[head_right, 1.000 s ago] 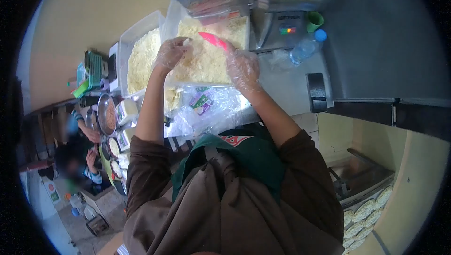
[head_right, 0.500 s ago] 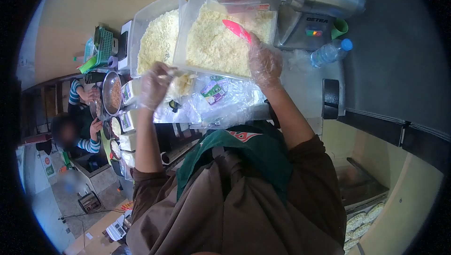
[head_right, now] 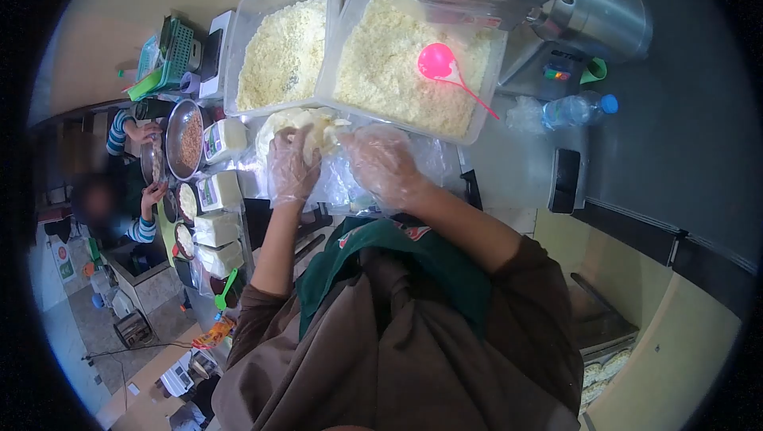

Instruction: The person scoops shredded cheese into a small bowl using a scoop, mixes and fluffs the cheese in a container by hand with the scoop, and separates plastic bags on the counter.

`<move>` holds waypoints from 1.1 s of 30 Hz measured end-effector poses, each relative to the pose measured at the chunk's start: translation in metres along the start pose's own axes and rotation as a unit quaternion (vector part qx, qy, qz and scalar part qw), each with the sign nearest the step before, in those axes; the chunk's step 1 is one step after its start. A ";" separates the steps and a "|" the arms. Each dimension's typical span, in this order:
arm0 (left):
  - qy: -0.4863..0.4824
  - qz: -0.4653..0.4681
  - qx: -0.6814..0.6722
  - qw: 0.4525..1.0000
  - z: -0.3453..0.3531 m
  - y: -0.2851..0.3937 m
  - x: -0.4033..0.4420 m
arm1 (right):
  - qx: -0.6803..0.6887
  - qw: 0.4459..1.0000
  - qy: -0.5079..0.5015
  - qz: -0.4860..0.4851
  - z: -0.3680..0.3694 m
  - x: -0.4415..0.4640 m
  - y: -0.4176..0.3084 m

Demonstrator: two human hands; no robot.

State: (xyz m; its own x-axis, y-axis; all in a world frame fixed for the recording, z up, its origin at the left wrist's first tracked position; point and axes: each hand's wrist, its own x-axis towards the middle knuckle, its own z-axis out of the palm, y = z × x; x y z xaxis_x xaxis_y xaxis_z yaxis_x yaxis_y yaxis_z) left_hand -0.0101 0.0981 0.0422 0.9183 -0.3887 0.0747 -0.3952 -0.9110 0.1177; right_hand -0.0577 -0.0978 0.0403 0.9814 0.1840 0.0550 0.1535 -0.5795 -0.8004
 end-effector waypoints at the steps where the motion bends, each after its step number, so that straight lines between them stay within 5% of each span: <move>1: 0.033 -0.065 -0.066 0.995 0.002 -0.001 -0.004 | 0.000 1.000 -0.002 -0.001 0.024 0.007 0.013; 4: 0.056 -0.194 -0.163 0.966 0.009 -0.008 -0.020 | -0.155 0.987 0.034 -0.031 0.071 0.035 0.046; 6: -0.078 -0.348 -0.247 0.901 0.023 -0.019 -0.032 | -0.150 0.981 0.110 -0.063 0.091 0.049 0.057; 8: -0.050 -0.337 -0.261 0.903 0.062 -0.035 -0.049 | -0.121 0.987 0.103 -0.011 0.091 0.060 0.044; 10: -0.123 -0.276 -0.299 0.905 0.094 -0.049 -0.051 | -0.094 0.990 0.094 0.041 0.088 0.069 0.037; 12: -0.165 -0.263 -0.365 0.878 0.104 -0.049 -0.048 | -0.103 0.990 -0.027 0.097 0.085 0.075 0.036; 14: -0.203 -0.243 -0.430 0.846 0.102 -0.045 -0.043 | -0.063 0.996 0.005 0.062 0.096 0.074 0.036; 16: -0.171 -0.123 -0.367 0.906 0.096 -0.044 -0.043 | -0.022 0.999 0.036 0.028 0.101 0.071 0.028; 20: -0.045 -0.168 -0.418 0.892 0.069 -0.045 -0.048 | -0.066 0.996 -0.045 -0.036 0.085 0.087 -0.023; 24: 0.052 -0.245 -0.749 0.613 0.021 -0.061 -0.040 | -0.034 0.990 -0.095 -0.096 0.060 0.108 -0.059; 26: 0.124 -0.352 -0.774 0.511 -0.022 -0.049 -0.021 | 0.032 0.988 -0.076 -0.132 0.051 0.118 -0.065; 31: 0.150 -0.270 -0.856 0.415 -0.020 -0.082 -0.026 | 0.053 0.974 -0.051 -0.213 0.042 0.139 -0.062; 33: 0.156 -0.263 -0.870 0.386 -0.020 -0.086 -0.027 | -0.174 0.947 -0.045 -0.266 0.051 0.142 -0.056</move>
State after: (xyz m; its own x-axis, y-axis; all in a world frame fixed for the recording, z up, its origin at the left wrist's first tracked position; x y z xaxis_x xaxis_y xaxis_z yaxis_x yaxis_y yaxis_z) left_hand -0.0016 0.1897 0.0496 0.9416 0.0699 -0.3293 0.1785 0.7256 0.6646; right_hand 0.0670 0.0015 0.0626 0.7425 0.5818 0.3320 0.6682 -0.6086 -0.4280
